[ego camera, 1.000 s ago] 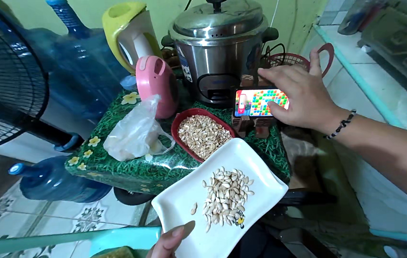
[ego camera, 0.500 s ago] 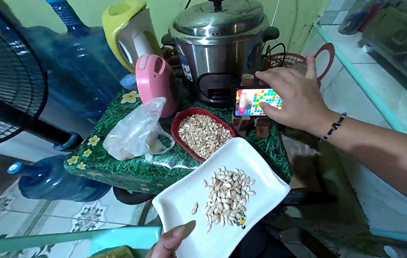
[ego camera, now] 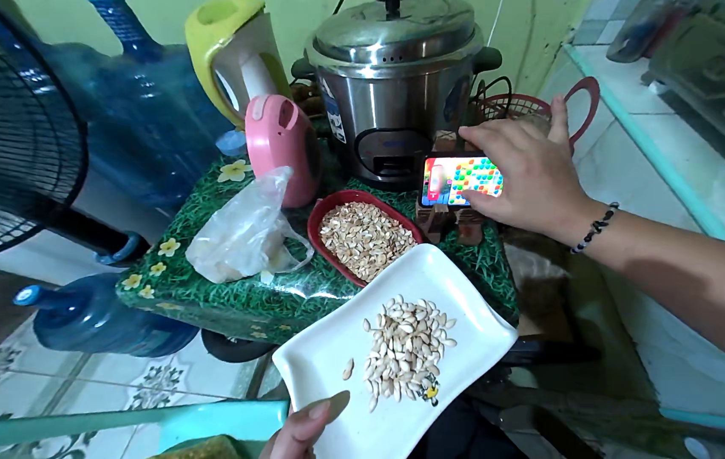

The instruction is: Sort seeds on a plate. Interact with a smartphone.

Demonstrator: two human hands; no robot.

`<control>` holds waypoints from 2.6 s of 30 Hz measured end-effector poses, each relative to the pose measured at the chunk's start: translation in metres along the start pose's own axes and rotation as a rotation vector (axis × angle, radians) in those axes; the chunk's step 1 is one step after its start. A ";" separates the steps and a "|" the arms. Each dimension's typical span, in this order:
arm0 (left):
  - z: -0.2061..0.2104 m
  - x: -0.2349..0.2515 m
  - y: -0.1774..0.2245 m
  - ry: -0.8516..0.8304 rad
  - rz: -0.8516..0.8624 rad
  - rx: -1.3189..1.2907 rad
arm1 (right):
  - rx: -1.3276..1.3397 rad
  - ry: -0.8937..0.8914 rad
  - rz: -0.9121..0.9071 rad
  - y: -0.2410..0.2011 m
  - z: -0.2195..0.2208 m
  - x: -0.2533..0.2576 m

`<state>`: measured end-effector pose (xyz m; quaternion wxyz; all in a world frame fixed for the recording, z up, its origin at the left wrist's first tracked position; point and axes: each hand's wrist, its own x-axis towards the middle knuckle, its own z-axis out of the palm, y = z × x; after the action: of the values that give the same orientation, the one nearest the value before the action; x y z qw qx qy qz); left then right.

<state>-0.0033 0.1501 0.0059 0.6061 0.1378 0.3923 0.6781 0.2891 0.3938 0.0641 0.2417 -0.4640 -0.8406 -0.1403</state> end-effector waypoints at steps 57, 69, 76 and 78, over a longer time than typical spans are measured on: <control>0.000 0.000 -0.001 0.013 0.011 0.014 | 0.018 -0.055 -0.005 -0.001 -0.003 -0.003; 0.001 0.000 0.000 -0.004 0.009 -0.007 | 0.002 -0.040 0.011 -0.002 0.000 -0.003; -0.001 0.000 0.000 -0.007 -0.002 -0.021 | 0.005 -0.042 0.015 -0.002 0.001 -0.003; -0.001 0.000 0.000 -0.010 -0.008 -0.032 | 0.003 -0.048 0.016 -0.003 0.001 -0.003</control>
<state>-0.0039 0.1498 0.0051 0.6128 0.1299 0.3792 0.6810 0.2879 0.3908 0.0620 0.2230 -0.4734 -0.8428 -0.1260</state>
